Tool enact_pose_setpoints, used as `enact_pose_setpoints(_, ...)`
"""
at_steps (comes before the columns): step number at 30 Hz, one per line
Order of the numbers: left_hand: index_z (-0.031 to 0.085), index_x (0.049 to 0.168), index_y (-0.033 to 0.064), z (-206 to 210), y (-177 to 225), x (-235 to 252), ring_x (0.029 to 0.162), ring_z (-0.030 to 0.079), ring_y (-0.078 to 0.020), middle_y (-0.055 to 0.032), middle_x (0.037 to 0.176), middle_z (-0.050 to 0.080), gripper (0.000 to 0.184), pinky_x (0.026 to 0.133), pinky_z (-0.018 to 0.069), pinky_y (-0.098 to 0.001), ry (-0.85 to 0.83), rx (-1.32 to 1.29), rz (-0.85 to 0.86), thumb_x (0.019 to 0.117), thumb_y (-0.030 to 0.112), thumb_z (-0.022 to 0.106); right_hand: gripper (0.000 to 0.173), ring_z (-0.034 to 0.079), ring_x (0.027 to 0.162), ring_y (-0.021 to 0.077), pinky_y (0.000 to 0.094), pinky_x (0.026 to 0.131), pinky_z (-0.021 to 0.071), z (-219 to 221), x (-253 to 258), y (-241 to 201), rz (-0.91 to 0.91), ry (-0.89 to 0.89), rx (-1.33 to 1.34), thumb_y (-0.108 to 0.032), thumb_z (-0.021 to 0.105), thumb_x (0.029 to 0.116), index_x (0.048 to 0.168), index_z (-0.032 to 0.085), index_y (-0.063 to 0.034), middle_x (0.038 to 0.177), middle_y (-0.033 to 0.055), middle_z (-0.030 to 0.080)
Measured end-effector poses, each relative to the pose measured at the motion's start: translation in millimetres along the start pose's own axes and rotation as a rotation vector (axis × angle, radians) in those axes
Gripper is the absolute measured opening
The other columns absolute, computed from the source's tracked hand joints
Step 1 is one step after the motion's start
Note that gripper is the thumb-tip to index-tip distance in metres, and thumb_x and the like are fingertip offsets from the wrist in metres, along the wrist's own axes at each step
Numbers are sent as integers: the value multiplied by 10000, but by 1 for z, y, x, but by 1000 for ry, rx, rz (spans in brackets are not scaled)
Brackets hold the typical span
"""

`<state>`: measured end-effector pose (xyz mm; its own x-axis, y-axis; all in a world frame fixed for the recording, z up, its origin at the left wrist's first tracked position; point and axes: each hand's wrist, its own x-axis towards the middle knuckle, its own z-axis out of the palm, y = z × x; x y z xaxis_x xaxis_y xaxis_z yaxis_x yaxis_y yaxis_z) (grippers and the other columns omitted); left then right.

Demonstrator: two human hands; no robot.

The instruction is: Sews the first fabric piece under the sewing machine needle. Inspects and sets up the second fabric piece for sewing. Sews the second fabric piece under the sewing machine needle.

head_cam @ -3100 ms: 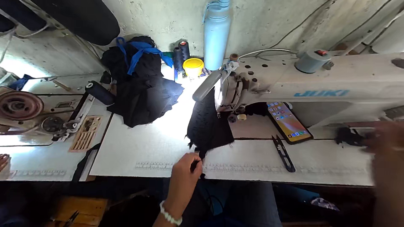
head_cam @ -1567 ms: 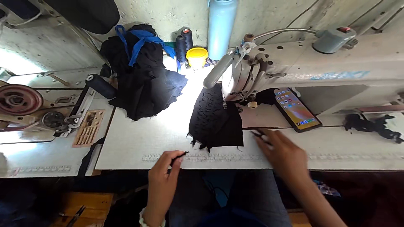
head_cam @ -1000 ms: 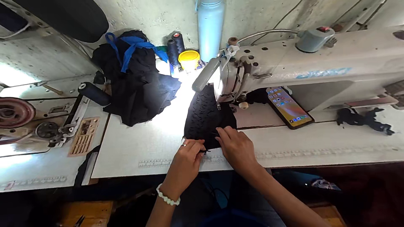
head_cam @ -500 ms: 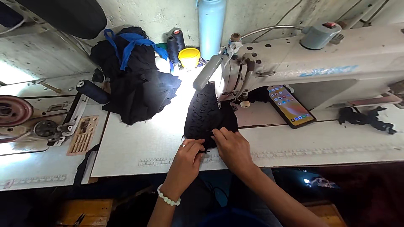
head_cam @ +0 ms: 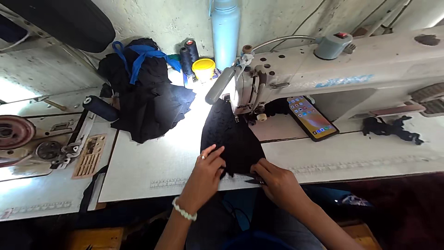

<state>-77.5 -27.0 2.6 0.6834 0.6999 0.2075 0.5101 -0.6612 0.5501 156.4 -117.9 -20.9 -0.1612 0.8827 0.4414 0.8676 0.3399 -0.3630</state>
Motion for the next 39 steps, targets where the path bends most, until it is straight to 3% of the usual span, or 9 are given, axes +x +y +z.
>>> enact_pose_setpoints(4, 733, 941, 74, 9, 22, -30, 1426, 476, -366, -114, 1465, 595, 130, 1121, 418, -543, 19, 12, -16, 959, 90, 605, 187, 660, 610, 185, 341, 464, 540, -15, -12, 4, -13, -72, 92, -69, 690, 729, 910, 720, -105, 840, 57, 656)
enact_pose_setpoints(9, 752, 960, 84, 9, 25, -29, 1402, 506, -316, -112, 1403, 637, 140, 1155, 409, -450, 129, -55, -26, 969, 118, 616, 333, 695, 710, 324, 489, 549, 562, -32, 1, 35, 256, -16, 16, -321, 745, 892, 1060, 735, -34, 904, 162, 685)
enact_pose_setpoints(12, 774, 991, 112, 0, 41, -32, 1077, 626, -93, -35, 1077, 694, 128, 951, 505, -201, 303, -158, -87, 957, 173, 667, 433, 660, 859, 457, 587, 670, 514, -35, -2, 57, 290, 54, -130, -416, 699, 917, 1103, 750, -28, 974, 236, 679)
enact_pose_setpoints(14, 751, 1057, 50, -10, 56, -34, 875, 672, -7, -3, 969, 698, 159, 778, 578, -143, 372, -391, -167, 942, 149, 704, 386, 617, 989, 507, 639, 778, 448, -37, -2, 56, 246, 130, -138, -383, 654, 957, 1114, 763, -47, 1106, 262, 675)
enact_pose_setpoints(16, 685, 1158, 22, -19, 70, -31, 826, 695, -10, 33, 957, 728, 257, 724, 597, -174, 378, -643, -259, 917, 106, 723, 282, 638, 1021, 429, 576, 819, 468, -38, 1, 36, 214, 212, -29, -268, 607, 999, 1078, 774, -55, 1130, 213, 703)
enact_pose_setpoints(19, 649, 1136, 28, -22, 77, -17, 821, 715, -49, 25, 946, 742, 228, 712, 606, -208, 362, -873, -354, 918, 54, 707, 238, 683, 985, 140, 267, 878, 556, -29, 5, -2, 150, 244, 303, -189, 556, 1041, 1060, 759, -66, 1045, 77, 737)
enact_pose_setpoints(21, 625, 1104, 23, -18, 76, -6, 818, 735, -94, -25, 928, 759, 176, 707, 604, -229, 345, -978, -425, 933, 18, 664, 227, 673, 959, 38, 160, 868, 547, -19, 10, -18, 135, 237, 540, -162, 547, 1048, 1087, 741, -49, 1036, 46, 729)
enact_pose_setpoints(32, 668, 1041, 27, -2, 75, 11, 804, 710, -107, -38, 924, 717, 115, 750, 616, -279, 240, -1327, -633, 991, 1, 568, 178, 677, 864, 57, 198, 763, 588, -26, 35, -27, 475, 23, 1204, -98, 652, 971, 1118, 724, -28, 1047, 10, 707)
enact_pose_setpoints(39, 671, 1013, 20, 4, 80, 14, 795, 720, -122, -54, 908, 724, 118, 755, 622, -295, 211, -1400, -664, 998, 2, 555, 52, 654, 720, 38, 190, 686, 562, -28, 42, -26, 663, 19, 1334, -43, 641, 933, 931, 676, -81, 817, -38, 684)
